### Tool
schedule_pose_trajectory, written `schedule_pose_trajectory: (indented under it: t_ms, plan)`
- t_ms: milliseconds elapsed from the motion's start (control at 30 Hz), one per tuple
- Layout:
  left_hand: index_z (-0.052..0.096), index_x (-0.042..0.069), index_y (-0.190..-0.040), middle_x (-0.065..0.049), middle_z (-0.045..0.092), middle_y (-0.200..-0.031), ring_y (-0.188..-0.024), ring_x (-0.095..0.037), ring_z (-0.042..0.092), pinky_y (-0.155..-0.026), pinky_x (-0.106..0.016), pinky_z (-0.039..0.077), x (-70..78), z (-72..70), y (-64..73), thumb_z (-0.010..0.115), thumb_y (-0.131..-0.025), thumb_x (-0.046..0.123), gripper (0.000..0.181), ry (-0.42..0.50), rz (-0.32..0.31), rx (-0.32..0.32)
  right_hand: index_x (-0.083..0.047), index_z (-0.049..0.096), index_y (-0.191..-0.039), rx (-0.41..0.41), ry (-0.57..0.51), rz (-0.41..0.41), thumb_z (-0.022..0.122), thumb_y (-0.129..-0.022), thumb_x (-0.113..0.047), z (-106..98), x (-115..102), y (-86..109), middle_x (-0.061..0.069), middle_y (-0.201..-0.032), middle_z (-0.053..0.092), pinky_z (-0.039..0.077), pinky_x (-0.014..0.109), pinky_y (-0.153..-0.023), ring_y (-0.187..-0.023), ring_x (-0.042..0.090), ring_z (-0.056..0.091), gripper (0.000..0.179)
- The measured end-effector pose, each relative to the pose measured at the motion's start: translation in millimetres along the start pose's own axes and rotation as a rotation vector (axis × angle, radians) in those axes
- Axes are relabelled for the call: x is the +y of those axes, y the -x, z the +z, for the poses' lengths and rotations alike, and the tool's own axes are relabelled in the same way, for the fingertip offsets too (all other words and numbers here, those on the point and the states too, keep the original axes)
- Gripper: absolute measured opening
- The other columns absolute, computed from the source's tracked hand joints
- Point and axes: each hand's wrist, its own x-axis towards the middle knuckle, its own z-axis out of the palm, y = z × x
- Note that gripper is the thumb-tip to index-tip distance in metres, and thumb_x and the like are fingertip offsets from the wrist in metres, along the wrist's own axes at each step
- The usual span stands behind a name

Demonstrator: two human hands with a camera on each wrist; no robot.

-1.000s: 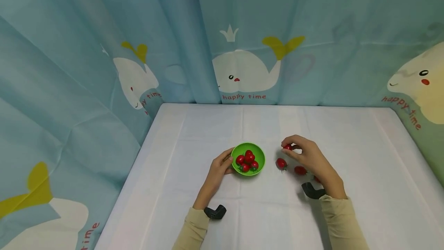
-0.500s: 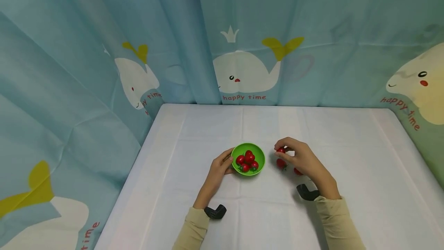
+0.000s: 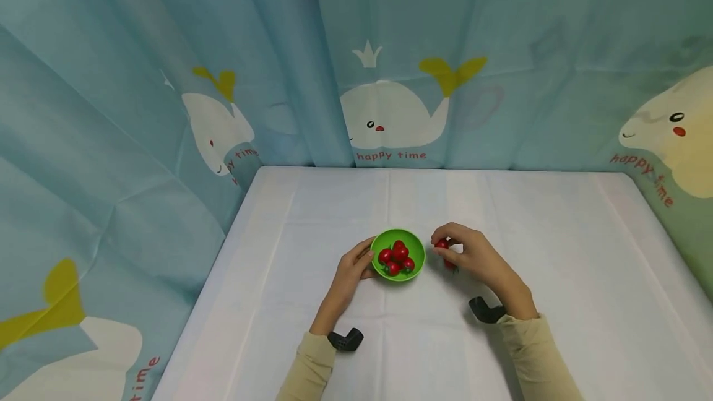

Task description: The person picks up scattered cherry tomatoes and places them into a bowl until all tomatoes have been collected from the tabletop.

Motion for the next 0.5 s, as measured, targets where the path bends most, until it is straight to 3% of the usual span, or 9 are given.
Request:
schedule_pose_trajectory:
  t_ms: [267,500]
  plan:
    - [0.049,0.012,-0.156,-0.013,0.056,-0.155,-0.132,-0.029,0.063,-0.088,-0.02,0.061,-5.1,0.8,3.5,0.052,-0.11,0.033,0.05,0.008,-0.02,0.004,-0.009,0.072,-0.103,-0.035,-0.011,-0.005,0.082,-0.086,0.003,11.2,0.2,2.1,0.002,-0.107,0.074,0.062,0.035,-0.082,-0.086,0.007,0.067,0.023]
    - [0.049,0.012,-0.156,-0.014,0.056,-0.154,-0.132,-0.031,0.063,-0.089,-0.023,0.062,-0.7,-0.4,2.1,0.051,-0.111,0.033,0.05,0.008,0.014,-0.002,-0.011,0.073,-0.102,-0.044,-0.019,0.01,0.082,-0.086,0.003,15.7,0.1,-2.0,0.001,-0.105,0.074,0.062,0.032,-0.079,-0.088,0.009,0.067,0.023]
